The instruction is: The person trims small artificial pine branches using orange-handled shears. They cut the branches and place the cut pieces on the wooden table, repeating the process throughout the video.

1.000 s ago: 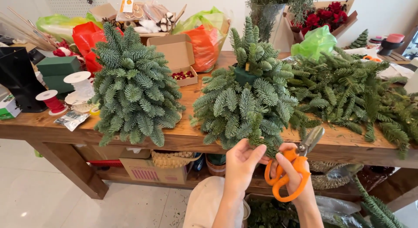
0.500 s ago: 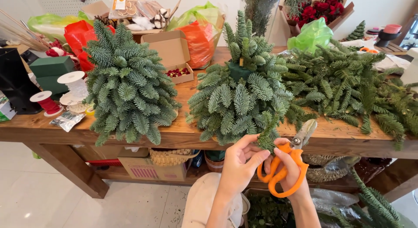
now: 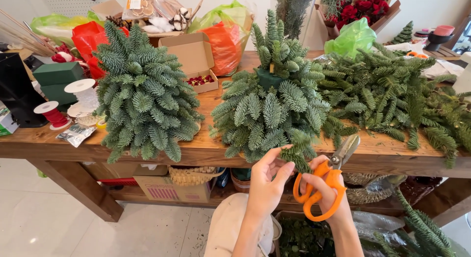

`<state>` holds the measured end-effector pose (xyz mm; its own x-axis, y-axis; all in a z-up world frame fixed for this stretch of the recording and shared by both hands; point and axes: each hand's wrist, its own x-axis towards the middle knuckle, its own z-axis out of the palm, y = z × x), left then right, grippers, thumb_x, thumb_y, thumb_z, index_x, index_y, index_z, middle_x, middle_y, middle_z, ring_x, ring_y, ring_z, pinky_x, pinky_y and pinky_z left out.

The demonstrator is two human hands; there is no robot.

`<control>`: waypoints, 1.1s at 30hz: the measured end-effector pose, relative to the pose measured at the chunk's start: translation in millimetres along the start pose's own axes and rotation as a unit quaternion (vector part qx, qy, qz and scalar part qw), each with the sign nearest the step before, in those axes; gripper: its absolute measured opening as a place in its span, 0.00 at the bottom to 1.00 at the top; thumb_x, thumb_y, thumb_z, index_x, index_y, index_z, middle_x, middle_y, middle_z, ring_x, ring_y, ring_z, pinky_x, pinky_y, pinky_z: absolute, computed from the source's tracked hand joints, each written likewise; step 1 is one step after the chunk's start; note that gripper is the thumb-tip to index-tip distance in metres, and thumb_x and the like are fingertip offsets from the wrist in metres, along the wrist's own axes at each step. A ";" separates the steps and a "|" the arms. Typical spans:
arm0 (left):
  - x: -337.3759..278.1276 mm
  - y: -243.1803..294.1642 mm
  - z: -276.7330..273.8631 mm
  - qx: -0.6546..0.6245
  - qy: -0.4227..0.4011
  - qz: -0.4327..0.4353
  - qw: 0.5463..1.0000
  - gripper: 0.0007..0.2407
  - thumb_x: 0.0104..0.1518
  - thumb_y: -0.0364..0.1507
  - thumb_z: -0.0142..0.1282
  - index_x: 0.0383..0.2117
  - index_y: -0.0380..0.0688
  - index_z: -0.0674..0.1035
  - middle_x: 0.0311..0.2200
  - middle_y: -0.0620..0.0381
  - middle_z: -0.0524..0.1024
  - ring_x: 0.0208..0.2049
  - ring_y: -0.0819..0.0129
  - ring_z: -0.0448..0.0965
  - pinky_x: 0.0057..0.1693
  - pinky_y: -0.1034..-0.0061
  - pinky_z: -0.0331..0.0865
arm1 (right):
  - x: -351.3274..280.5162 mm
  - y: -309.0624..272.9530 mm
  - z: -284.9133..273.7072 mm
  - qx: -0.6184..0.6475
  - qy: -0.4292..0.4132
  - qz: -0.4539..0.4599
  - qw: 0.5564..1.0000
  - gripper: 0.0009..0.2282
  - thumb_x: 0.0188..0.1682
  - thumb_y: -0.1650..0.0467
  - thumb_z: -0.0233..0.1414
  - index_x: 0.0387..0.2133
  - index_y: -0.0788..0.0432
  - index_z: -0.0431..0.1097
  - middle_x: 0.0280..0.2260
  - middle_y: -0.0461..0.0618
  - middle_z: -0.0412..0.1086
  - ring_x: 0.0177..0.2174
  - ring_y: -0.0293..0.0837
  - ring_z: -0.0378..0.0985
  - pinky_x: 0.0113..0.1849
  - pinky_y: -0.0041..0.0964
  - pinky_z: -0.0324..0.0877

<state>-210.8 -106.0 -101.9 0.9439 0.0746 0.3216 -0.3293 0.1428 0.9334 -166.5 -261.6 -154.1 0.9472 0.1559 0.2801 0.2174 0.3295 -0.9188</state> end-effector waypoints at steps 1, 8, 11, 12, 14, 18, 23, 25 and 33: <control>-0.5 2.1 0.0 0.000 0.001 0.000 1.000 0.15 0.58 0.26 0.54 0.53 0.45 0.78 0.32 0.59 0.77 0.34 0.73 0.76 0.48 0.79 0.75 | -1.1 -2.1 1.5 0.000 0.000 0.001 1.000 0.07 0.44 0.76 0.53 0.32 0.59 0.61 0.14 0.54 0.63 0.16 0.47 0.69 0.23 0.41 0.67; -2.5 8.9 -0.7 0.016 -0.007 0.005 1.000 0.12 0.60 0.24 0.47 0.48 0.48 0.78 0.39 0.57 0.78 0.36 0.71 0.77 0.50 0.76 0.77 | -4.0 -5.6 3.6 -0.024 -0.050 -0.021 0.998 0.06 0.50 0.73 0.50 0.26 0.61 0.61 0.12 0.55 0.66 0.16 0.47 0.69 0.27 0.41 0.68; -2.4 6.2 -1.1 0.032 -0.009 0.006 0.999 0.12 0.60 0.25 0.48 0.48 0.49 0.79 0.36 0.59 0.77 0.35 0.71 0.77 0.48 0.76 0.75 | -4.9 -9.5 6.8 -0.050 -0.037 -0.012 0.998 0.12 0.51 0.71 0.49 0.18 0.63 0.64 0.12 0.56 0.67 0.16 0.48 0.69 0.30 0.43 0.68; -1.8 4.9 -1.2 0.039 -0.009 0.009 0.999 0.11 0.60 0.26 0.49 0.47 0.49 0.79 0.35 0.59 0.77 0.34 0.72 0.76 0.47 0.77 0.74 | -4.9 -11.6 8.5 -0.066 -0.026 -0.001 0.998 0.14 0.50 0.71 0.50 0.15 0.63 0.65 0.11 0.55 0.67 0.15 0.47 0.68 0.31 0.43 0.68; -1.6 4.1 -1.1 0.039 -0.009 0.010 0.999 0.11 0.60 0.26 0.49 0.46 0.49 0.79 0.34 0.60 0.77 0.34 0.72 0.76 0.47 0.77 0.74 | -3.9 -11.3 8.0 -0.083 -0.029 -0.015 0.996 0.16 0.50 0.70 0.51 0.12 0.62 0.64 0.11 0.54 0.67 0.15 0.46 0.67 0.38 0.43 0.67; -1.7 3.4 -0.8 0.037 -0.009 0.009 0.999 0.10 0.59 0.26 0.51 0.45 0.49 0.79 0.35 0.60 0.77 0.33 0.73 0.76 0.47 0.77 0.73 | -3.1 -5.5 3.7 -0.067 -0.013 0.013 0.998 0.11 0.50 0.71 0.51 0.20 0.64 0.64 0.11 0.55 0.67 0.14 0.46 0.68 0.31 0.42 0.69; -1.4 1.4 0.1 0.036 -0.005 0.010 0.999 0.10 0.59 0.26 0.52 0.44 0.48 0.79 0.34 0.61 0.77 0.33 0.73 0.76 0.46 0.78 0.72 | -1.9 -2.7 1.0 -0.057 -0.014 0.012 0.998 0.08 0.50 0.71 0.51 0.25 0.66 0.66 0.10 0.55 0.66 0.15 0.47 0.68 0.29 0.42 0.69; -1.1 0.5 0.4 0.034 -0.005 0.008 0.999 0.09 0.58 0.26 0.53 0.44 0.48 0.79 0.34 0.61 0.77 0.33 0.73 0.76 0.46 0.78 0.72 | -1.3 -1.7 0.0 -0.055 -0.015 0.004 0.998 0.08 0.49 0.71 0.52 0.25 0.67 0.66 0.10 0.55 0.66 0.14 0.47 0.68 0.30 0.42 0.69; -0.6 -0.4 0.7 0.037 0.003 -0.004 0.999 0.09 0.57 0.26 0.54 0.43 0.49 0.79 0.33 0.62 0.78 0.31 0.74 0.77 0.45 0.79 0.72 | -3.3 -9.8 6.1 -0.044 -0.008 0.018 0.999 0.06 0.48 0.72 0.53 0.31 0.64 0.64 0.11 0.56 0.66 0.14 0.48 0.69 0.24 0.40 0.69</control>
<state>-211.2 -106.8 -102.3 0.9464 0.0792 0.3132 -0.3187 0.0706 0.9452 -173.2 -259.7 -144.3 0.9510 0.1808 0.2509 0.2048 0.2397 -0.9490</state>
